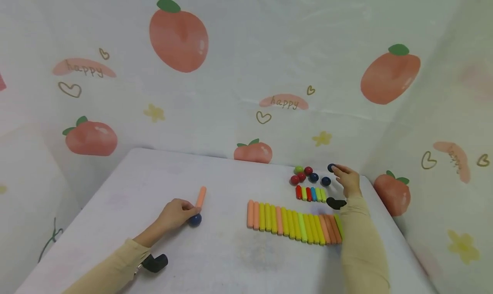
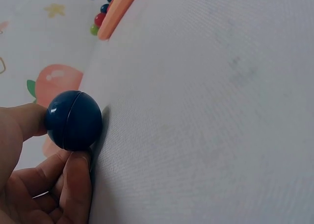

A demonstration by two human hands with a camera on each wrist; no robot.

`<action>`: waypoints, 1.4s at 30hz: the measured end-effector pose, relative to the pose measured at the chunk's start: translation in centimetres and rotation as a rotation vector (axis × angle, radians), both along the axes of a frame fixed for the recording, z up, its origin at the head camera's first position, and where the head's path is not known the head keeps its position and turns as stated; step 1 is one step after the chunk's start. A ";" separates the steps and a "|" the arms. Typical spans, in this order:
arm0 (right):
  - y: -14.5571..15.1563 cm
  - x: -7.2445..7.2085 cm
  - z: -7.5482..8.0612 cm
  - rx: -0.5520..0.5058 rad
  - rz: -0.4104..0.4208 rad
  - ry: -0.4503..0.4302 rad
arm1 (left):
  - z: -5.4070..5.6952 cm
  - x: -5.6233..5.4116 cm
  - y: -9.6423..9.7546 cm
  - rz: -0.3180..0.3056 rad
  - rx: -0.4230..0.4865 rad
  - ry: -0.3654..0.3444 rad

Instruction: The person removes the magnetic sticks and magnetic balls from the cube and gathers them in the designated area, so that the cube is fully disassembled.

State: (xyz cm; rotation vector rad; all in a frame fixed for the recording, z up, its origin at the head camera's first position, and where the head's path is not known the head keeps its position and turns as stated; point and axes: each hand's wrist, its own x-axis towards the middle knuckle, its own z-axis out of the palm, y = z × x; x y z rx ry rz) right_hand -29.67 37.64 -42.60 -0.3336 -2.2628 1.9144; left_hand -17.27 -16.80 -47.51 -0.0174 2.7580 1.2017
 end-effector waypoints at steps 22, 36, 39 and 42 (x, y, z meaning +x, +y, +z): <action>-0.6 -2.0 -3.1 0.243 0.020 -0.194 | 0.0 0.0 0.4 0.009 0.032 -0.016; -1.1 -2.5 -4.1 0.304 0.006 -0.167 | 0.1 0.1 0.2 0.017 0.024 -0.003; -1.1 -2.5 -3.9 0.315 0.022 -0.172 | 0.0 0.2 0.2 0.017 0.027 -0.001; -1.0 -2.2 -3.4 0.342 0.050 -0.182 | 0.0 0.3 0.2 0.015 0.029 0.002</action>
